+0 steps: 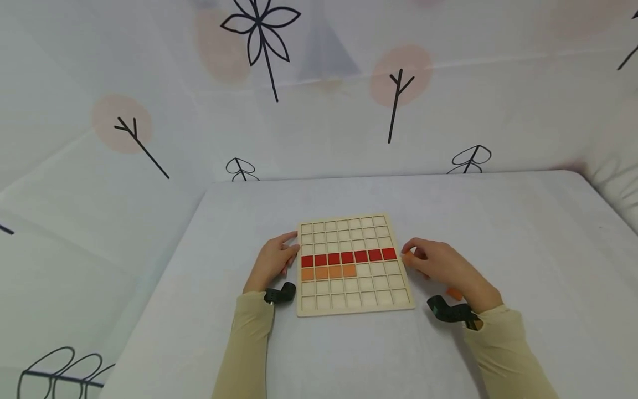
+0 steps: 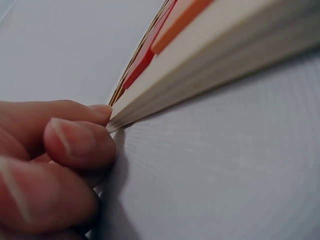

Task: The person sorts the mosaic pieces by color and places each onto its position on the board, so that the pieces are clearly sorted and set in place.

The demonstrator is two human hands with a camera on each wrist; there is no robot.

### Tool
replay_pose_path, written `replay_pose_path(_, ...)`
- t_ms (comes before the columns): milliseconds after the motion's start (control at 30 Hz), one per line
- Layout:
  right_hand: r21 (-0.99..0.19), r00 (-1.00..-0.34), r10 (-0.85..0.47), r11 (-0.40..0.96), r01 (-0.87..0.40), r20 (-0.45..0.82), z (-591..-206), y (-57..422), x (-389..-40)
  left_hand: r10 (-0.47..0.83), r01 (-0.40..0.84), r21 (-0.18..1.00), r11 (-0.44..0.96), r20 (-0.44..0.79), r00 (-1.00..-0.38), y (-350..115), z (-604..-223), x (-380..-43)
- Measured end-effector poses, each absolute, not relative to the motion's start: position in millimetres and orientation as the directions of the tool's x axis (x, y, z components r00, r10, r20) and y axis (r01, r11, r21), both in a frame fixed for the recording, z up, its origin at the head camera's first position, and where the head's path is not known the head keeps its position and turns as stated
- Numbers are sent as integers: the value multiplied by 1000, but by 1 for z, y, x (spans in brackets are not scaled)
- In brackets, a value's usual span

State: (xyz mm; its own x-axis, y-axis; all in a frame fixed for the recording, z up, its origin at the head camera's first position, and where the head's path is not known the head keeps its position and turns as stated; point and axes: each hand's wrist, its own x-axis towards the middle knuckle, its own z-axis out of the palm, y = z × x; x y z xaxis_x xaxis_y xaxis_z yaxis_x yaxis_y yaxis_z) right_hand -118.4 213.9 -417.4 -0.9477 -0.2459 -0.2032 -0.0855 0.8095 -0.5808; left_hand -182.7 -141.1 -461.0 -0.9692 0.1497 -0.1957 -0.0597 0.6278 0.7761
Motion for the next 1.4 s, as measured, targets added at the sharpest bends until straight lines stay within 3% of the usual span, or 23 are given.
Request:
replay_pose_path(733,-622,-960,-247,775,-114,-132,-416,199,-109,147,-82,783,617,-217,-965,-138,-463,-177)
replay_pose_path(1400,-554,-956,-292,799,-236,-14,-422,180,-113,147,-70,785,615,-202,-968,-142,-462,-181)
